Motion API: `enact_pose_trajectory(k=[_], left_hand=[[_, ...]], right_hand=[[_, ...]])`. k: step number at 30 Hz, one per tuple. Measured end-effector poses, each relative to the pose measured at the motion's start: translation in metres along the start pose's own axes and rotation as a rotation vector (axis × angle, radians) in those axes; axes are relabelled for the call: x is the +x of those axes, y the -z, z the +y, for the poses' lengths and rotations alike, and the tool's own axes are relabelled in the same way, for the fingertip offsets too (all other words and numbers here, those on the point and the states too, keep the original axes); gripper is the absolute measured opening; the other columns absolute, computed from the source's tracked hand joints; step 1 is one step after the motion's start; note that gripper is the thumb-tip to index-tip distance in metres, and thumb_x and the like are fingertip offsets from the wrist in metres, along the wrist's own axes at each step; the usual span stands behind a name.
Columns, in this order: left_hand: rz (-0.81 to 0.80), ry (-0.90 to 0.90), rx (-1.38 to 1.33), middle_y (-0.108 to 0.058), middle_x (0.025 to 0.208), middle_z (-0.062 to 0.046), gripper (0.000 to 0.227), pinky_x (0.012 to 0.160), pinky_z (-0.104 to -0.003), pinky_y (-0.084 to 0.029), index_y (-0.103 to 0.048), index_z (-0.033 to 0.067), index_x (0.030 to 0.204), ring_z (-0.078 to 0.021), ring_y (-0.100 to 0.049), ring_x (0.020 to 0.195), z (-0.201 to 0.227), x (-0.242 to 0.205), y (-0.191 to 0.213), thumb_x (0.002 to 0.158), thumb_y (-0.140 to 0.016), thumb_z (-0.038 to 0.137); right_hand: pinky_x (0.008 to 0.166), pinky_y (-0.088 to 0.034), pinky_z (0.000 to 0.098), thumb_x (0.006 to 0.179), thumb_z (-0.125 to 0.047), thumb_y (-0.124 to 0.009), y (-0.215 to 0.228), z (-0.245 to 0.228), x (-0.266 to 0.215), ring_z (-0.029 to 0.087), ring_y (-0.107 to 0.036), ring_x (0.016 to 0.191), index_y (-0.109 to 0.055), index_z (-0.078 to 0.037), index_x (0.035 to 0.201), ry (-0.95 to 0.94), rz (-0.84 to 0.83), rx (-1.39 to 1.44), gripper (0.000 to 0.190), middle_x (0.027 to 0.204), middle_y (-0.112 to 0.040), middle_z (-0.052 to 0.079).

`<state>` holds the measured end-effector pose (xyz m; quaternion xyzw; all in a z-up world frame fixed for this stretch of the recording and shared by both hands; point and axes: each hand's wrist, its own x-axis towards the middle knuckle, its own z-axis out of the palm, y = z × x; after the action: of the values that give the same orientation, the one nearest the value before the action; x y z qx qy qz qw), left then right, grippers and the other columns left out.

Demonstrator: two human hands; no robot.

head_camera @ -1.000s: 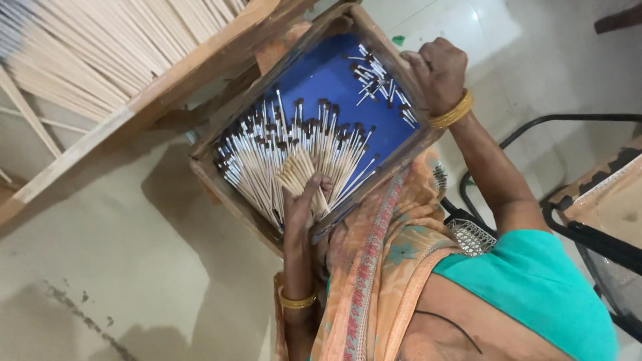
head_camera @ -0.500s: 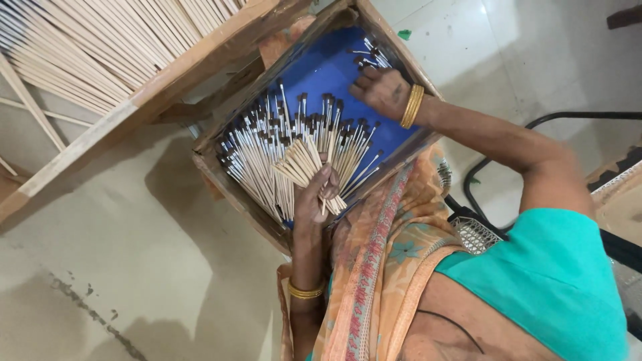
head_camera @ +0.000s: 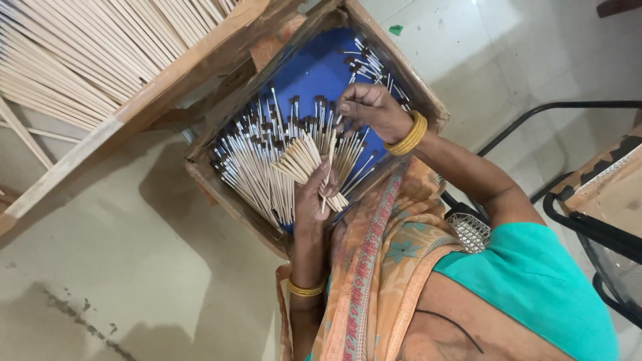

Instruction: Gathering and sorting wooden sticks into bundles on a workbench.

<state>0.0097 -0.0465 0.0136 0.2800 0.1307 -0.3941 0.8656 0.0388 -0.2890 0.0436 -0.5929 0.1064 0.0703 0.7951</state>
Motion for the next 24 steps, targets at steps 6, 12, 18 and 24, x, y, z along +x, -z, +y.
enact_pose_trajectory(k=[6,12,18,24], left_hand=[[0.043,-0.002,0.117,-0.065,0.074,-0.006,0.033,0.045,-0.02,-0.043,-0.063,-0.0049,0.123,-0.0088,-0.056,0.057,0.001,-0.001,-0.01,0.096,-0.07,0.012],[0.177,-0.323,0.929,-0.072,0.085,-0.007,0.02,0.048,-0.021,-0.052,-0.069,0.0019,0.117,-0.0098,-0.065,0.064,-0.027,-0.005,0.015,0.098,-0.068,0.008],[0.222,-0.476,1.197,-0.074,0.093,-0.009,0.018,0.054,-0.026,-0.06,-0.07,0.0035,0.117,-0.0114,-0.07,0.071,-0.033,-0.03,0.049,0.101,-0.067,0.012],[0.499,0.067,0.852,-0.074,0.08,-0.01,0.027,0.055,-0.031,-0.058,-0.07,0.0067,0.116,-0.0144,-0.069,0.064,-0.003,-0.036,0.017,0.096,-0.068,0.025]], right_hand=[[0.069,-0.066,0.0287,0.105,-0.008,-0.061,0.006,0.005,-0.001,0.019,-0.077,0.085,-0.063,0.002,0.11,0.028,-0.212,0.125,0.011,0.095,-0.072,0.014],[0.068,-0.065,0.0296,0.106,-0.008,-0.061,0.031,0.037,-0.011,0.022,-0.078,0.078,-0.064,0.004,0.106,-0.111,-0.249,0.018,0.012,0.089,-0.075,0.018],[0.099,-0.06,0.0399,0.108,-0.008,-0.059,0.057,0.049,0.01,0.026,-0.064,0.127,-0.061,-0.003,0.114,0.499,-0.19,-0.299,0.007,0.135,-0.062,0.02],[0.061,-0.055,0.0277,0.08,-0.016,-0.073,0.047,0.024,0.048,0.017,-0.062,0.083,-0.069,-0.005,0.095,0.819,-0.263,-2.016,0.019,0.096,-0.07,0.006]])
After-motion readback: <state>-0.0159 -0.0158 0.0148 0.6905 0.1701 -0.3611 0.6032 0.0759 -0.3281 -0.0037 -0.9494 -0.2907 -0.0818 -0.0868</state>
